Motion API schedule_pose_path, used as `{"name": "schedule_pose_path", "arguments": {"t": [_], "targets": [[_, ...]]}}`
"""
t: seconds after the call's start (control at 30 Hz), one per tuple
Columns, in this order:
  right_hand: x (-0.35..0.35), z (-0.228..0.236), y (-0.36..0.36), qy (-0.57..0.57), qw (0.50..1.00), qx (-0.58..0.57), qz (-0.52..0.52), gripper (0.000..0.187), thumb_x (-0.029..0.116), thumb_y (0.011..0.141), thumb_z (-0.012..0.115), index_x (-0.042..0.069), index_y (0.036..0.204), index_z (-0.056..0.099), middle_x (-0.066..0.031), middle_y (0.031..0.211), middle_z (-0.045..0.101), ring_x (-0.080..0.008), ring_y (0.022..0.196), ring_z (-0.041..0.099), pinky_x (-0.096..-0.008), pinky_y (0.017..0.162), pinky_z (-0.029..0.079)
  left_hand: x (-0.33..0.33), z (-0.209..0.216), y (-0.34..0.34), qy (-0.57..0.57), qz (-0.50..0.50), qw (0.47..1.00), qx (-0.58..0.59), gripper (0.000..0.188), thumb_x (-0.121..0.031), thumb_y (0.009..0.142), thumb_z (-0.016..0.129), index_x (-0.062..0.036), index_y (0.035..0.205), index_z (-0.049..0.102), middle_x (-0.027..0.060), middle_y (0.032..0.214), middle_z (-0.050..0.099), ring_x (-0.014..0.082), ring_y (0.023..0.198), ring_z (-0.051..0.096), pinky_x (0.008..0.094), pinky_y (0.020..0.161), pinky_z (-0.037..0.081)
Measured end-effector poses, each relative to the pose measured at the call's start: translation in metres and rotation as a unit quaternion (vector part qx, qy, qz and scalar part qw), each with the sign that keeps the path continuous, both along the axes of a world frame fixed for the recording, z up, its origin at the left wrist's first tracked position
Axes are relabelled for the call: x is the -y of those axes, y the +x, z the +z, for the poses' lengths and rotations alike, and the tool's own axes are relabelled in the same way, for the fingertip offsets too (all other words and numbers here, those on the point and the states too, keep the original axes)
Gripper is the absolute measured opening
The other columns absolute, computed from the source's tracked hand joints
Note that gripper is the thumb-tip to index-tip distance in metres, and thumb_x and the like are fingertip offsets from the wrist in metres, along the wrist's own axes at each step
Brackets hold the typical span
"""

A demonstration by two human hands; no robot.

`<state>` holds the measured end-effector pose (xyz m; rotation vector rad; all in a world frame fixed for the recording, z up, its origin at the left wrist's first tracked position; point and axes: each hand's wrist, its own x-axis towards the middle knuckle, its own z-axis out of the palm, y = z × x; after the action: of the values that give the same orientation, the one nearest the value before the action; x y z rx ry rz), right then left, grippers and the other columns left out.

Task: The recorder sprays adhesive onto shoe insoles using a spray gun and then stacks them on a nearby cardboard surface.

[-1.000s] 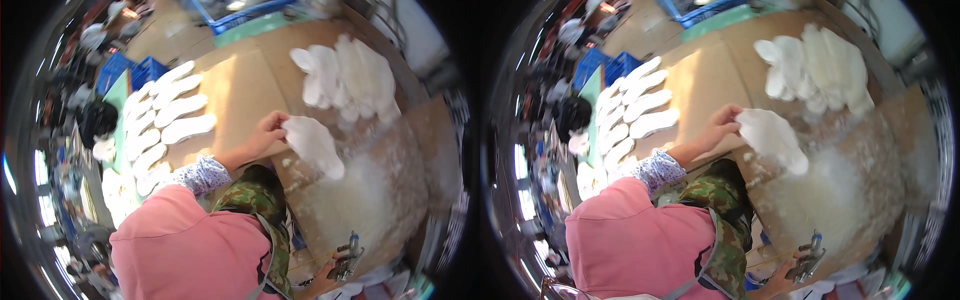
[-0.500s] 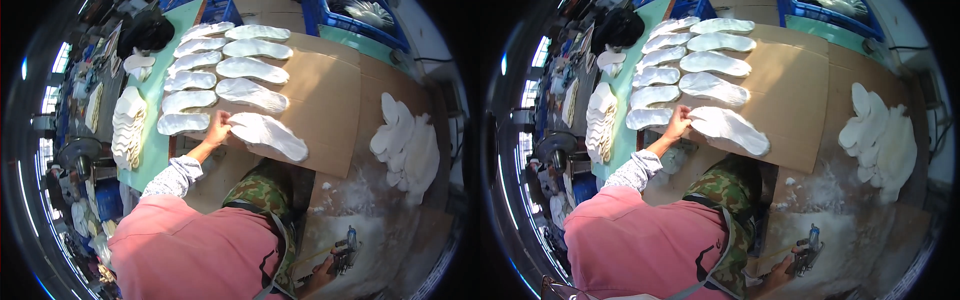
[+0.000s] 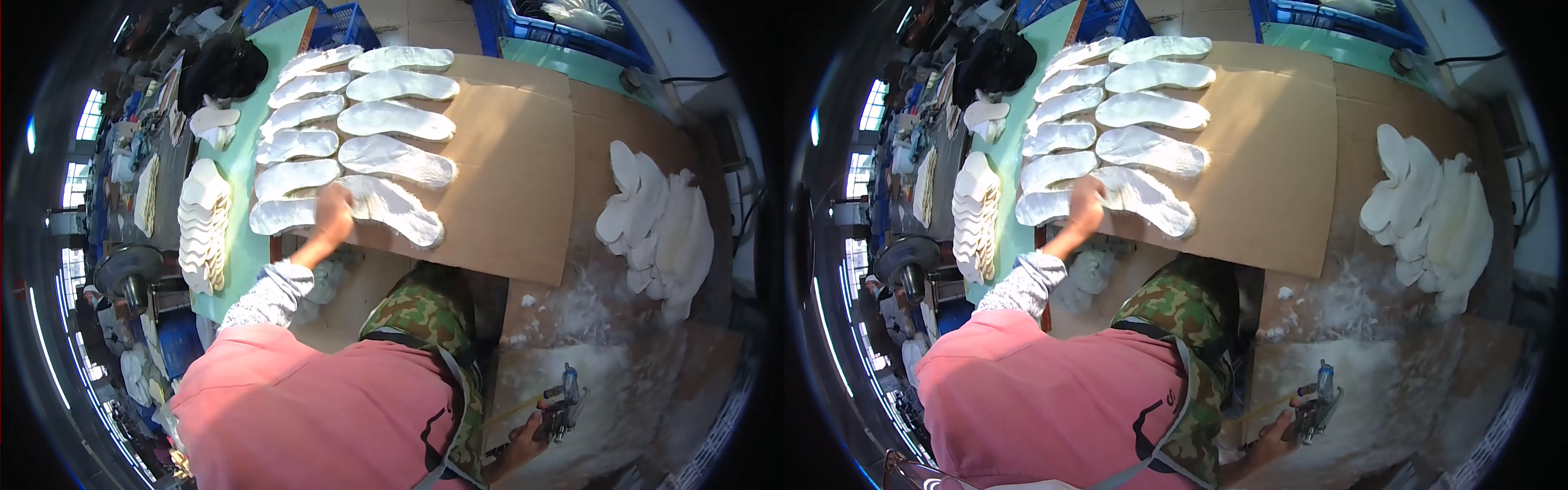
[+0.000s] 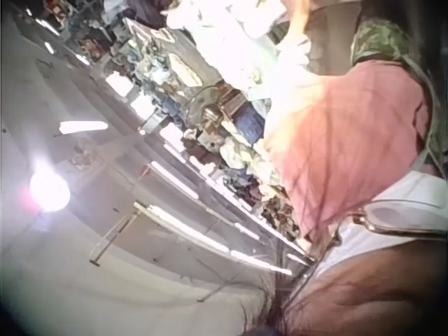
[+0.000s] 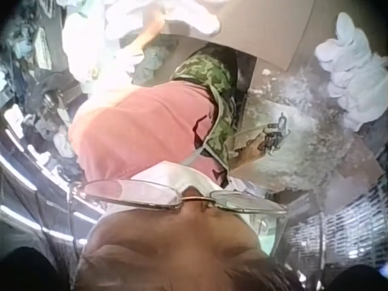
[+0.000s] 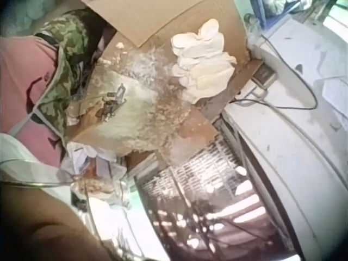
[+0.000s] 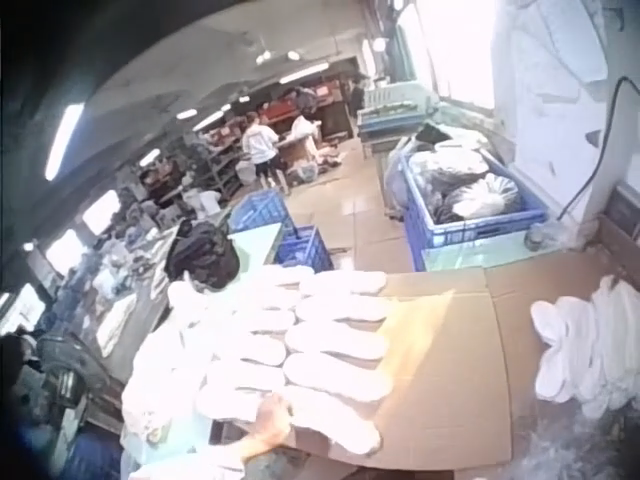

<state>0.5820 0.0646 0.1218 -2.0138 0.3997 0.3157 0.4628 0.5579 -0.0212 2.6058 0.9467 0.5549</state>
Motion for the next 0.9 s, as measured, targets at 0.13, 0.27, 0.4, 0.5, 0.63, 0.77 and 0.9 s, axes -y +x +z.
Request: {"name": "schedule_pose_path", "arguments": {"t": [0.13, 0.27, 0.4, 0.5, 0.63, 0.77, 0.9], "targets": [[0.001, -0.005, -0.004, 0.037, 0.999, -0.003, -0.024, 0.032, 0.003, 0.091, 0.053, -0.003, 0.122, 0.050, -0.0061, 0.110, 0.063, -0.0041, 0.045, 0.035, -0.0204, 0.038, 0.027, 0.080, -0.012, 0.030, -0.183, -0.211, 0.955, -0.103, 0.032, 0.005, 0.068, 0.047, -0.0090, 0.092, 0.062, 0.0093, 0.095, 0.060, 0.0315, 0.099, 0.055, 0.0436, 0.083, 0.043], [0.001, -0.006, -0.008, 0.017, 0.999, 0.020, -0.042, 0.028, 0.010, 0.093, 0.053, -0.002, 0.118, 0.055, -0.0043, 0.108, 0.063, -0.0015, 0.046, 0.036, -0.0184, 0.038, 0.029, 0.068, -0.025, 0.067, -0.177, -0.153, 0.971, -0.041, 0.036, 0.008, 0.066, 0.045, -0.0047, 0.096, 0.061, 0.0141, 0.097, 0.059, 0.0343, 0.096, 0.055, 0.0433, 0.084, 0.045], [0.003, -0.004, -0.012, 0.025, 0.998, 0.006, -0.060, 0.028, 0.007, 0.092, 0.053, -0.002, 0.119, 0.053, -0.0048, 0.109, 0.063, -0.0028, 0.046, 0.036, -0.0193, 0.039, 0.028, 0.034, -0.028, 0.094, -0.170, -0.105, 0.980, -0.003, 0.035, 0.008, 0.067, 0.042, -0.0021, 0.095, 0.061, 0.0169, 0.097, 0.060, 0.0341, 0.095, 0.056, 0.0415, 0.085, 0.046], [0.007, -0.006, -0.016, 0.023, 0.997, 0.002, -0.077, 0.029, 0.006, 0.091, 0.054, -0.001, 0.120, 0.053, -0.0050, 0.109, 0.063, -0.0032, 0.048, 0.035, -0.0202, 0.039, 0.025, 0.029, -0.022, 0.103, -0.203, -0.098, 0.974, 0.008, 0.032, 0.007, 0.068, 0.043, -0.0029, 0.092, 0.062, 0.0166, 0.094, 0.063, 0.0328, 0.091, 0.060, 0.0397, 0.083, 0.048], [0.021, -0.017, -0.025, 0.025, 0.995, -0.017, -0.091, 0.027, 0.010, 0.092, 0.055, 0.002, 0.117, 0.057, -0.0027, 0.102, 0.064, -0.0015, 0.048, 0.038, -0.0188, 0.040, 0.031, 0.045, 0.000, 0.105, -0.335, -0.261, 0.863, -0.274, 0.026, 0.001, 0.071, 0.047, -0.0059, 0.086, 0.068, 0.0096, 0.073, 0.069, 0.0245, 0.075, 0.068, 0.0376, 0.069, 0.051], [0.024, -0.032, -0.030, -0.010, 0.990, 0.047, -0.131, 0.028, 0.008, 0.091, 0.057, 0.004, 0.118, 0.057, -0.0010, 0.101, 0.062, -0.0021, 0.058, 0.044, -0.0189, 0.049, 0.036, 0.073, 0.019, 0.134, -0.475, -0.288, 0.775, -0.302, 0.031, 0.003, 0.072, 0.046, -0.0017, 0.095, 0.065, 0.0089, 0.076, 0.068, 0.0157, 0.068, 0.064, 0.0301, 0.063, 0.052], [0.015, -0.029, -0.030, 0.027, 0.988, 0.038, -0.145, 0.037, 0.003, 0.088, 0.055, -0.004, 0.124, 0.049, -0.0090, 0.114, 0.061, -0.0156, 0.096, 0.058, -0.0293, 0.083, 0.046, 0.112, 0.016, 0.225, -0.466, -0.381, 0.775, -0.190, 0.028, -0.001, 0.079, 0.047, -0.0022, 0.102, 0.063, 0.0117, 0.091, 0.067, 0.0192, 0.082, 0.064, 0.0333, 0.070, 0.051]]}}
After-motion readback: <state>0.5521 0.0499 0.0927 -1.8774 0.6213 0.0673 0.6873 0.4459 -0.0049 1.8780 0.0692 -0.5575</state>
